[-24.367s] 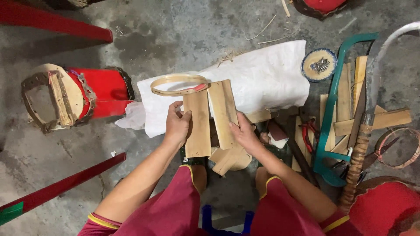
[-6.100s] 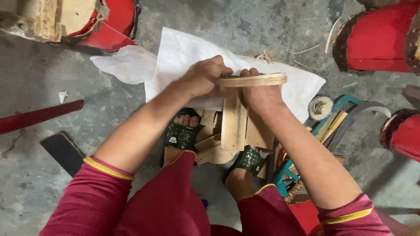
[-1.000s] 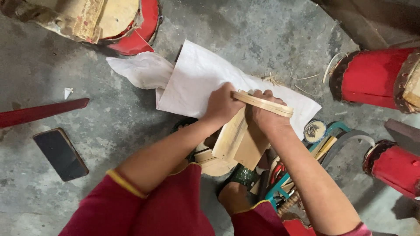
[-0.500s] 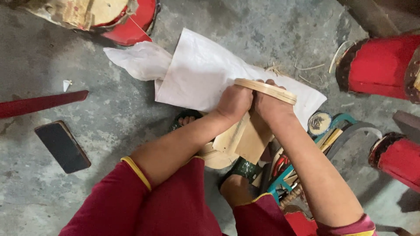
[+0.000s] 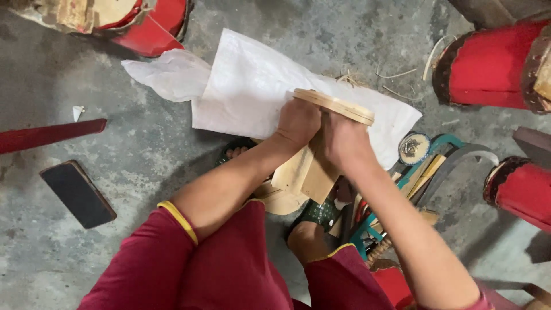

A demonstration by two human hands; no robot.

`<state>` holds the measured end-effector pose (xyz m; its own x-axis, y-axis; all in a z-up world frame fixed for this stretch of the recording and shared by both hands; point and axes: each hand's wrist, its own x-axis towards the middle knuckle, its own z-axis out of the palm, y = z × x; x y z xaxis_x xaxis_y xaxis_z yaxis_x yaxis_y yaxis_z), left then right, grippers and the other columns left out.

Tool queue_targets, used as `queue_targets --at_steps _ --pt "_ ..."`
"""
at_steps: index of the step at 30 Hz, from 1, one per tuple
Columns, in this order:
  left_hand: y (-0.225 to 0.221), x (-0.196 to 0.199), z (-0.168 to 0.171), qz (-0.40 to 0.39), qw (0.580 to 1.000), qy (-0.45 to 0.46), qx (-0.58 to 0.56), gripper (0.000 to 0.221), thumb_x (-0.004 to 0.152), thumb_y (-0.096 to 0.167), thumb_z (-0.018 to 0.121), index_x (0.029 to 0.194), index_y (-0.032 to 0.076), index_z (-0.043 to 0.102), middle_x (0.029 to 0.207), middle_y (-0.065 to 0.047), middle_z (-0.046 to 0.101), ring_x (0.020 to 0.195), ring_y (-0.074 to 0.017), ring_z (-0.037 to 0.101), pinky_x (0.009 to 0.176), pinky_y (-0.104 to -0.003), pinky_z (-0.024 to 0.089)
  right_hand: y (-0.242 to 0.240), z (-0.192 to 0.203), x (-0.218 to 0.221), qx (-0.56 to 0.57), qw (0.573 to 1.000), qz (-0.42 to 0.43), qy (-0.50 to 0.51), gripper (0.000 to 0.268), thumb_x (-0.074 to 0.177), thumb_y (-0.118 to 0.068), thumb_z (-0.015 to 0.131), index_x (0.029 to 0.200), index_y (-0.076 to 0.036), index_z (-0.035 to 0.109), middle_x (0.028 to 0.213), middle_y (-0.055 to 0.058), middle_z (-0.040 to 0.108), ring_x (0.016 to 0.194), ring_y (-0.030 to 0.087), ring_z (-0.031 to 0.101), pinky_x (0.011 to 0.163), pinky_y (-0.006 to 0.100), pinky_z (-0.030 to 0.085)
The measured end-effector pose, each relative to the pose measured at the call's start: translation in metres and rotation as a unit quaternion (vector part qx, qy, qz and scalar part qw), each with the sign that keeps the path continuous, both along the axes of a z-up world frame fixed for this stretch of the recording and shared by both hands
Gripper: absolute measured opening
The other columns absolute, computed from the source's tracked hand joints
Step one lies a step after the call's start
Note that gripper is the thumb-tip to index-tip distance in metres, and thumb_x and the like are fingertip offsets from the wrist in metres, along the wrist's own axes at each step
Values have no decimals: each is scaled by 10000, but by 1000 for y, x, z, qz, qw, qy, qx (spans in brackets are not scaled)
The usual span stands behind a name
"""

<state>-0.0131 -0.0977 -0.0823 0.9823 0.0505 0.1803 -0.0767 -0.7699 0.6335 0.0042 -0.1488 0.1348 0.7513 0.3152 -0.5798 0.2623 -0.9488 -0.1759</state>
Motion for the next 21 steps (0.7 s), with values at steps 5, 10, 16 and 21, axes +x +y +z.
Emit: queue_targets --at_steps 5,10,16,21 --pt "17 -8 43 36 997 -61 -7 195 864 235 688 756 73 672 639 -90 604 584 -368 665 515 -494 557 -107 20 -17 -52 994 -55 84 297 957 -186 550 1200 -158 719 1018 186 771 973 457 728 847 566 591" --pt "18 -8 34 35 996 -86 6 231 938 262 666 753 125 647 617 -95 608 563 -390 657 486 -474 561 -116 25 -40 -27 969 -178 170 283 928 -92 561 1073 18 778 1034 300 760 984 508 712 831 573 575" --pt "27 -5 28 44 994 -93 45 222 808 317 770 741 175 614 585 -22 596 492 -327 643 473 -440 553 -134 -77 -147 51 873 -144 463 347 988 -389 564 1019 -123 785 741 85 780 491 173 703 303 192 555" --pt "27 -3 34 62 991 -111 34 234 830 342 794 731 176 661 607 -29 635 552 -324 672 509 -454 570 -113 -111 -190 405 569 -498 514 360 1002 -391 638 1107 -60 735 1142 100 741 1089 226 675 981 393 557"
